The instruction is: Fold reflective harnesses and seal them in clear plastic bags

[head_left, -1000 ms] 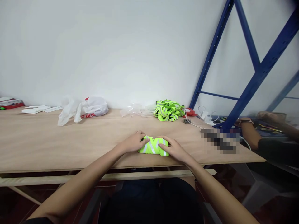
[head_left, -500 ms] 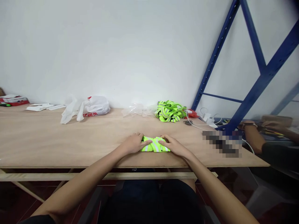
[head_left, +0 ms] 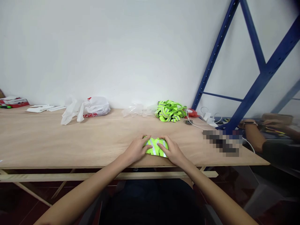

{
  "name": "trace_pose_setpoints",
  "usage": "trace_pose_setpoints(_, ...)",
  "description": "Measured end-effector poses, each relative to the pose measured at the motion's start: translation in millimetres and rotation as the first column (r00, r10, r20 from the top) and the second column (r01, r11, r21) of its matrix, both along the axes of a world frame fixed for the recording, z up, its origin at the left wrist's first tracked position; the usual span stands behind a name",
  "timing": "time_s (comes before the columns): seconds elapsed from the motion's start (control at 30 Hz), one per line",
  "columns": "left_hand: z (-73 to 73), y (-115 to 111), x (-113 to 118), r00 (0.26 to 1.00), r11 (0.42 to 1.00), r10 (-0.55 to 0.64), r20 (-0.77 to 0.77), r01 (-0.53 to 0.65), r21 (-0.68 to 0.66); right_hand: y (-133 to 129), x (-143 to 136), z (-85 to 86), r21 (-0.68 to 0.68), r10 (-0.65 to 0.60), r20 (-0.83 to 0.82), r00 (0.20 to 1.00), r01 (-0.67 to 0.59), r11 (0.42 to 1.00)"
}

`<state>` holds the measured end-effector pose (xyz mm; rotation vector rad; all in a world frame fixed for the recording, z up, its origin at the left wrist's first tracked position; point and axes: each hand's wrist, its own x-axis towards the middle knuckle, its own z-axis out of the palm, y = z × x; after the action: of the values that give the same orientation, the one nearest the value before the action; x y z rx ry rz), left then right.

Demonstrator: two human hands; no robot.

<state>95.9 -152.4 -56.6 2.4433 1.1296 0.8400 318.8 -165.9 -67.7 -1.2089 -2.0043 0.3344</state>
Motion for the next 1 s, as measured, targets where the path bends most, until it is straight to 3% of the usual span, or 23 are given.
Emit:
trace_pose_setpoints(0.13, -2.9, -10, 6, 0.995, 0.999, -0.021, 0.093, 0.017, 0.038, -13, -13, -3.1, 0.206, -0.056, 0.153, 0.987, 0.024, 0.978)
trace_pose_setpoints(0.27, -5.8, -12, 13, 0.975, 0.998, -0.015, 0.223, 0.003, 0.055, -13, -18, -5.0, 0.277, -0.085, 0.293, 0.952, 0.000, 0.961)
trace_pose_setpoints(0.47, -5.2, -12, 21, 0.908, 0.999, -0.036, 0.418, 0.025, 0.033, -12, -21, -7.9, 0.381, -0.114, 0.338, 0.934, -0.025, 0.924)
trace_pose_setpoints(0.63, -2.1, -16, 24, 0.851, 0.998, 0.055, 0.522, -0.040, -0.039, -12, -24, -5.9, 0.397, -0.075, 0.296, 0.952, -0.051, 0.916)
trace_pose_setpoints(1.0, 0.8, -1, 22, 0.845, 1.000, 0.021, 0.535, -0.012, -0.021, -9, -26, 0.0, 0.359, -0.049, 0.317, 0.947, -0.072, 0.930)
